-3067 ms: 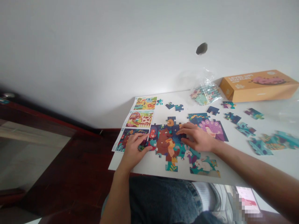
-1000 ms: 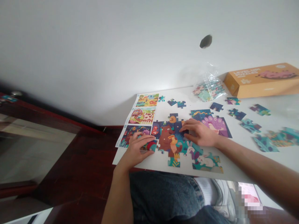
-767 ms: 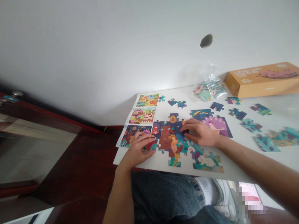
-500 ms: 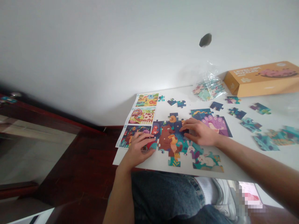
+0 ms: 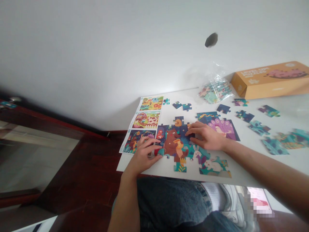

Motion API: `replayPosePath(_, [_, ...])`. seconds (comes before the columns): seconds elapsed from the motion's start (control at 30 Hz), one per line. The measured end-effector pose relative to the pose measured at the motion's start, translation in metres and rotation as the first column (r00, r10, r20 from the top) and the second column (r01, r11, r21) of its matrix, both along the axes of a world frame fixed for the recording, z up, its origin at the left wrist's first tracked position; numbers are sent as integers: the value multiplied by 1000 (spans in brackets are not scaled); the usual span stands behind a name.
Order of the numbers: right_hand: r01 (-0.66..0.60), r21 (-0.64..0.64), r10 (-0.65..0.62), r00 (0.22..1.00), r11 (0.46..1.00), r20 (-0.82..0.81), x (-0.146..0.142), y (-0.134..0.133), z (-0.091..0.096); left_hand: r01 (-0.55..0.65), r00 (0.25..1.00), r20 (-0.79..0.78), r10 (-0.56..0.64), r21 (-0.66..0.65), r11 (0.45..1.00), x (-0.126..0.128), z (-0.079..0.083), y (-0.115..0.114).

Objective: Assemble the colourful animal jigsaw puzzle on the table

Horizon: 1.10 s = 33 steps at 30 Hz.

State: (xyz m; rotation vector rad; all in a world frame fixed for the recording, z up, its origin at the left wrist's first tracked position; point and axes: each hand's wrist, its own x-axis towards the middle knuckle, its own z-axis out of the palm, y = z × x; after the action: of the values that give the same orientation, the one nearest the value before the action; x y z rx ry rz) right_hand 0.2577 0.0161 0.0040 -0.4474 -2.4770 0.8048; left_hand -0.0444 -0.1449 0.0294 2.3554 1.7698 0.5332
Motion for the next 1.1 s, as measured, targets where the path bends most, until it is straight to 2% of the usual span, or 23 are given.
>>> replayPosePath(0.43, [-3,10,3,1000,1000,19,0,0,-1,13,1000,-22,-13,8,1000,7,5,-1])
replayPosePath(1.1, [-2,7,2,1000,1000,20,0,-1,3,20,1000,-9,-20,-8,1000,11,-4,-2])
